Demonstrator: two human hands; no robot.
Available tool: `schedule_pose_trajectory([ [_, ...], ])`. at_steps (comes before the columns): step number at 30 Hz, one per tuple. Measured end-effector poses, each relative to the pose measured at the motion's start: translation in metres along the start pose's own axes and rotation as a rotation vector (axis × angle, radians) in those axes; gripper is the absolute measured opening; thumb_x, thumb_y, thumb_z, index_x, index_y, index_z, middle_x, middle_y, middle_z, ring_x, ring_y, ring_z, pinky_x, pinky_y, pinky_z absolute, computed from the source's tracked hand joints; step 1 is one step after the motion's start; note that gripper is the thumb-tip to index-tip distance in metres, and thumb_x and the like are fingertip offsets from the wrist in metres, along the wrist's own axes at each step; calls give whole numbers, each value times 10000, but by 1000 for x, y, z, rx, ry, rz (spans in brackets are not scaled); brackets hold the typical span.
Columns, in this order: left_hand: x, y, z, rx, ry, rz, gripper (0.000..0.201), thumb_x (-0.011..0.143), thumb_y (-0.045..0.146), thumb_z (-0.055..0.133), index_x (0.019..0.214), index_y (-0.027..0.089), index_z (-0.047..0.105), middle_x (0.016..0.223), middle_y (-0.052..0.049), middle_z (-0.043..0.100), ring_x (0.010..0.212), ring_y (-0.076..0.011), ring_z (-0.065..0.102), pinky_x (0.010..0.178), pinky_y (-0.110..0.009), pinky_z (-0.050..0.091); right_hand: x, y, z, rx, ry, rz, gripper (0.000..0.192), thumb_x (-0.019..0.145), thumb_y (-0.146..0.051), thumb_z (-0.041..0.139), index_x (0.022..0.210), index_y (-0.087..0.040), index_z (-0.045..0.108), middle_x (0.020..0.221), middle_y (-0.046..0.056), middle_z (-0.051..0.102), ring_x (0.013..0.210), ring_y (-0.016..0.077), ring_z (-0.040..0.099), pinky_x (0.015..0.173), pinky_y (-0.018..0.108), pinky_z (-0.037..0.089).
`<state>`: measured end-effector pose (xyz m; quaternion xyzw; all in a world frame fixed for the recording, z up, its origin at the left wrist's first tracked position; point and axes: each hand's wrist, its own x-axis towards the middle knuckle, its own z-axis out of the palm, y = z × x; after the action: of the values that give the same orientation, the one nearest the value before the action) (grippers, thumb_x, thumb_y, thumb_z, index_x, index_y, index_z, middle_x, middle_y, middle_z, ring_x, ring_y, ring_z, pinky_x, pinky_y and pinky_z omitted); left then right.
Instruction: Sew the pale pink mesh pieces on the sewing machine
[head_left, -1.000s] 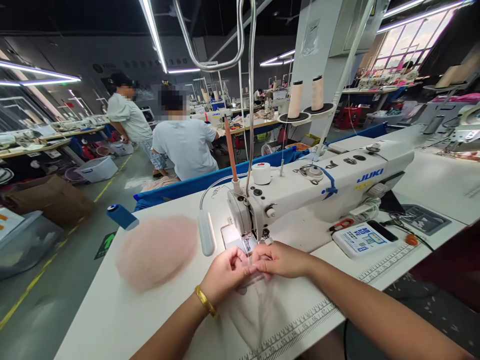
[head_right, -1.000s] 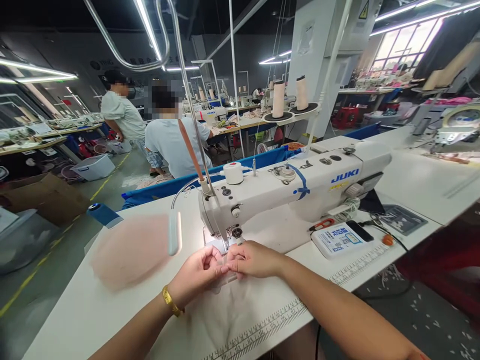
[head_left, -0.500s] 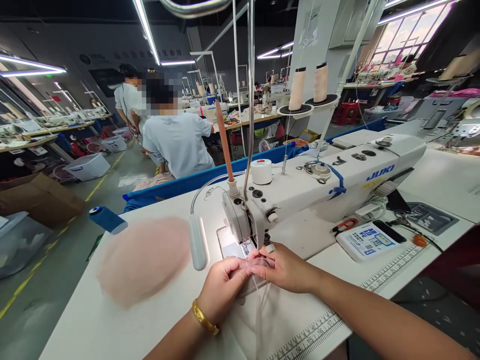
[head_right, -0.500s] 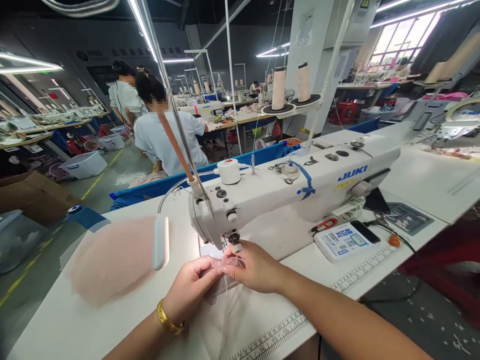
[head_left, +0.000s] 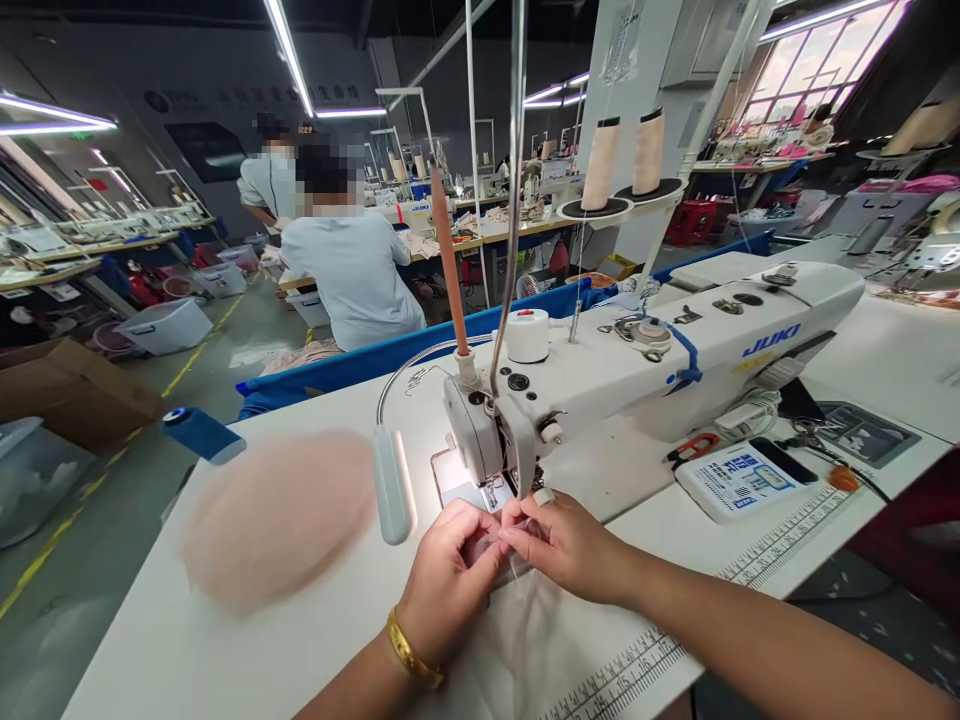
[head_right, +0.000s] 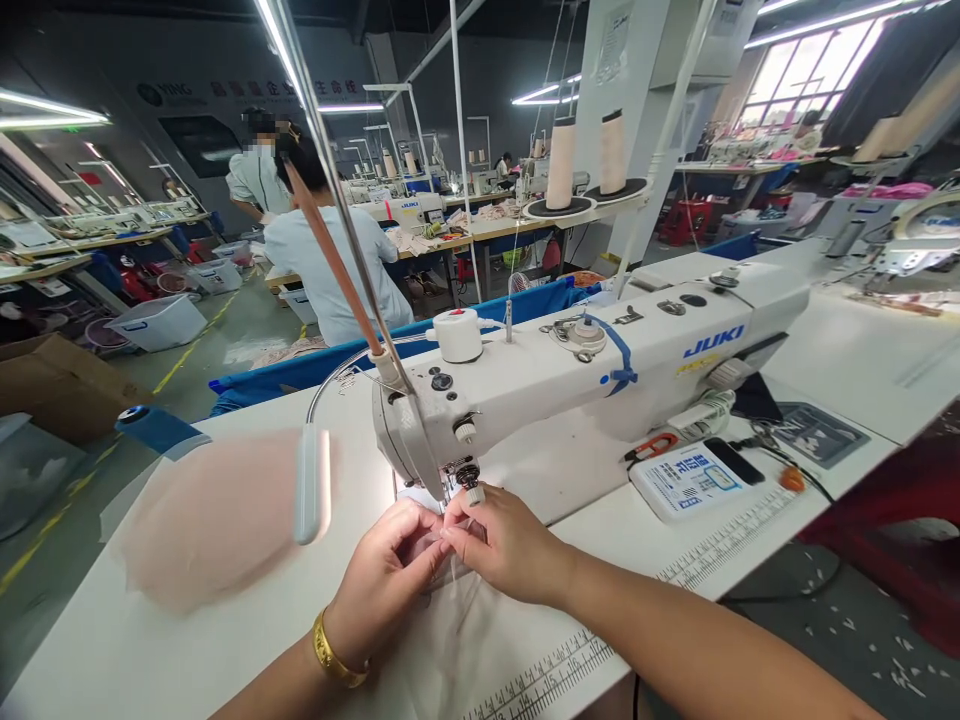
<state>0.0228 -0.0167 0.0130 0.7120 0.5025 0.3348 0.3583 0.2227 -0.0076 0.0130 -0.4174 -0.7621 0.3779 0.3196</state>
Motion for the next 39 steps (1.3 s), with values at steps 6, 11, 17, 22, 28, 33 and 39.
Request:
schedule_pose_trajectory([
  [6, -1, -1, 4, -163, -24, -123, 304, 859, 481, 658, 764, 194, 624, 708, 0, 572, 607, -137, 471, 554, -241, 404, -2, 4, 1, -4, 13, -43, 157, 991, -321, 540, 908, -219, 626, 855, 8, 639, 787, 181, 575, 739, 299, 440],
  [11, -3, -2, 5, -280, -54, -185, 270, 849, 462, 671, 827, 201, 606, 629, 42, 505, 567, -124, 432, 523, -229, 373, -3, 3, 1, -22, 76, -129, 142, 993, -298, 558, 912, -225, 648, 849, 3, 657, 803, 179, 584, 777, 301, 457],
  [17, -2, 1, 5, -274, -31, -154, 262, 827, 426, 673, 747, 204, 559, 673, 29, 507, 590, -120, 421, 537, -229, 370, -4, 2, 1, -35, 87, -151, 129, 987, -280, 571, 897, -230, 648, 814, -5, 656, 787, 172, 583, 732, 278, 460],
  [22, -1, 3, 7, -273, -6, -165, 239, 796, 392, 682, 741, 208, 540, 634, 47, 462, 590, -118, 398, 542, -227, 352, -5, 1, 0, -40, 80, -145, 146, 1003, -290, 562, 888, -237, 637, 833, -2, 672, 807, 176, 596, 740, 283, 464],
  [28, -2, 5, 6, -330, -62, -223, 241, 793, 415, 665, 742, 215, 541, 630, 47, 450, 575, -120, 384, 513, -231, 349, -5, 0, 0, -62, 65, -143, 155, 1022, -288, 549, 894, -247, 625, 836, -16, 677, 812, 171, 606, 775, 294, 459],
  [33, -3, 5, 7, -309, -1, -163, 255, 774, 364, 685, 688, 217, 495, 662, 35, 489, 599, -118, 404, 540, -229, 355, -6, -1, 1, -92, 65, -156, 159, 1024, -281, 543, 886, -248, 616, 805, -24, 668, 773, 168, 598, 778, 301, 454],
  [39, -2, 7, 7, -368, -16, -212, 211, 759, 364, 711, 780, 216, 562, 649, 56, 464, 589, -120, 408, 521, -219, 374, -6, -3, 0, -96, 72, -175, 158, 1025, -275, 529, 896, -251, 616, 858, -12, 711, 801, 175, 627, 796, 305, 476],
])
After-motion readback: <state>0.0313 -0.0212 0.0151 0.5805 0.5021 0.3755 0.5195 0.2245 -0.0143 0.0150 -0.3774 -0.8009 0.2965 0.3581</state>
